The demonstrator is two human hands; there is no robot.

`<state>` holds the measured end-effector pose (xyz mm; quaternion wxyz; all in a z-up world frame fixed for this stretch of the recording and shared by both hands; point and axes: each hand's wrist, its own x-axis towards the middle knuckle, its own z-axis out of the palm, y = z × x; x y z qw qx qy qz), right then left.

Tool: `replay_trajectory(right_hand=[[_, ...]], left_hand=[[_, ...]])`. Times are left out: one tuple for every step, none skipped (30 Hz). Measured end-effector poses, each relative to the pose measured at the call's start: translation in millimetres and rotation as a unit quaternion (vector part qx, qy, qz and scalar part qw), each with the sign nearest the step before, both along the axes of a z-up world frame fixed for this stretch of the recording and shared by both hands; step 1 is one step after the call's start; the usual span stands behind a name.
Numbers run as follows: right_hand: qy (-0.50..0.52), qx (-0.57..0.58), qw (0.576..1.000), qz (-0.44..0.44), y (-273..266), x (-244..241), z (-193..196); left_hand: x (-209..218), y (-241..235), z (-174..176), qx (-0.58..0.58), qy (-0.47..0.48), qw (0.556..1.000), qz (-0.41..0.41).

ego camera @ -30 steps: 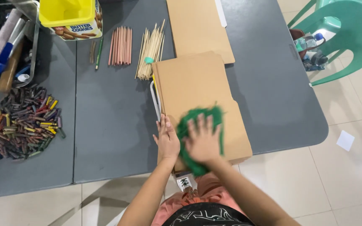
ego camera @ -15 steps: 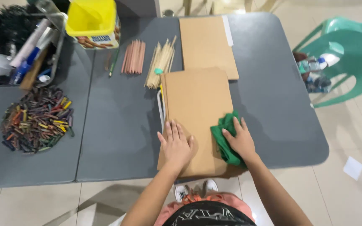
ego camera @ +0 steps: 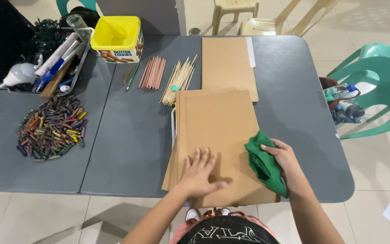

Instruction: The person wipes the surface of stacked brown cardboard sheets using a green cloth. They repeatedly pick up a sheet, wipe it, and place it back on the stack. The task is performed at a table with various items like crayons and pencils nearby.

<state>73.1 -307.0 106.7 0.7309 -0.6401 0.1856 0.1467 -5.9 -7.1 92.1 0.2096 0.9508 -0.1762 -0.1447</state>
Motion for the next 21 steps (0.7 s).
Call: replay_trajectory(right_hand=[[-0.001, 0.002, 1.0, 0.001, 6, 0, 4], [-0.023, 0.04, 0.999, -0.003, 12, 1, 8], [-0.043, 0.079, 0.996, -0.006, 19, 0, 11], [-0.043, 0.082, 0.996, -0.004, 27, -3, 30], [-0.065, 0.09, 0.994, 0.013, 35, -6, 49], [-0.087, 0.098, 0.991, 0.031, 43, -10, 67], [-0.086, 0.1, 0.991, 0.035, 47, -13, 81], [-0.122, 0.14, 0.982, 0.047, 51, -16, 95], [-0.158, 0.179, 0.969, 0.058, 55, -19, 109], [-0.157, 0.181, 0.969, 0.063, 66, -15, 121], [-0.183, 0.168, 0.965, 0.08, 76, -14, 132], [-0.209, 0.156, 0.961, 0.097, 87, -13, 144], [-0.208, 0.158, 0.96, 0.1, 100, -2, 127], [-0.228, 0.125, 0.956, 0.135, 114, 8, 111], [-0.249, 0.09, 0.949, 0.169, 128, 20, 96], [-0.251, 0.092, 0.948, 0.171, 145, 20, 94], [-0.247, -0.056, 0.943, 0.214, 161, 16, 92], [-0.238, -0.203, 0.916, 0.252, 177, 12, 89], [-0.239, -0.201, 0.916, 0.254, 186, 8, 65], [-0.318, -0.264, 0.867, 0.277, 196, 3, 42], [-0.392, -0.325, 0.808, 0.297, 204, -3, 19]], left_hand=[[-12, -10, 34, 0.002, -0.001, 1.0, 0.001], [-23, -21, 67, -0.005, 0.014, 1.0, -0.019], [-36, -31, 100, -0.011, 0.029, 0.999, -0.038], [-41, -37, 92, -0.008, 0.03, 0.999, -0.035], [-47, -43, 85, -0.021, -0.034, 0.998, -0.045], [-54, -49, 77, -0.033, -0.098, 0.993, -0.054], [-58, -48, 68, -0.031, -0.098, 0.993, -0.05], [-63, -47, 60, -0.084, -0.191, 0.976, -0.054], [-67, -45, 51, -0.136, -0.283, 0.948, -0.057], [-69, -47, 43, -0.133, -0.283, 0.948, -0.053], [-74, -49, 35, -0.223, -0.29, 0.931, -0.011], [-79, -51, 27, -0.31, -0.296, 0.903, 0.031], [-79, -51, -9, -0.308, -0.297, 0.903, 0.034], [-80, -50, -44, -0.443, -0.275, 0.846, 0.117], [-78, -49, -78, -0.566, -0.247, 0.762, 0.195], [-75, -43, -70, -0.564, -0.249, 0.762, 0.196], [-77, -37, -61, -0.661, -0.202, 0.665, 0.282], [-78, -31, -53, -0.739, -0.149, 0.549, 0.36], [-78, -22, -58, -0.738, -0.151, 0.55, 0.36], [-78, -13, -64, -0.747, -0.088, 0.504, 0.424], [-81, -5, -68, -0.749, -0.023, 0.452, 0.484]])
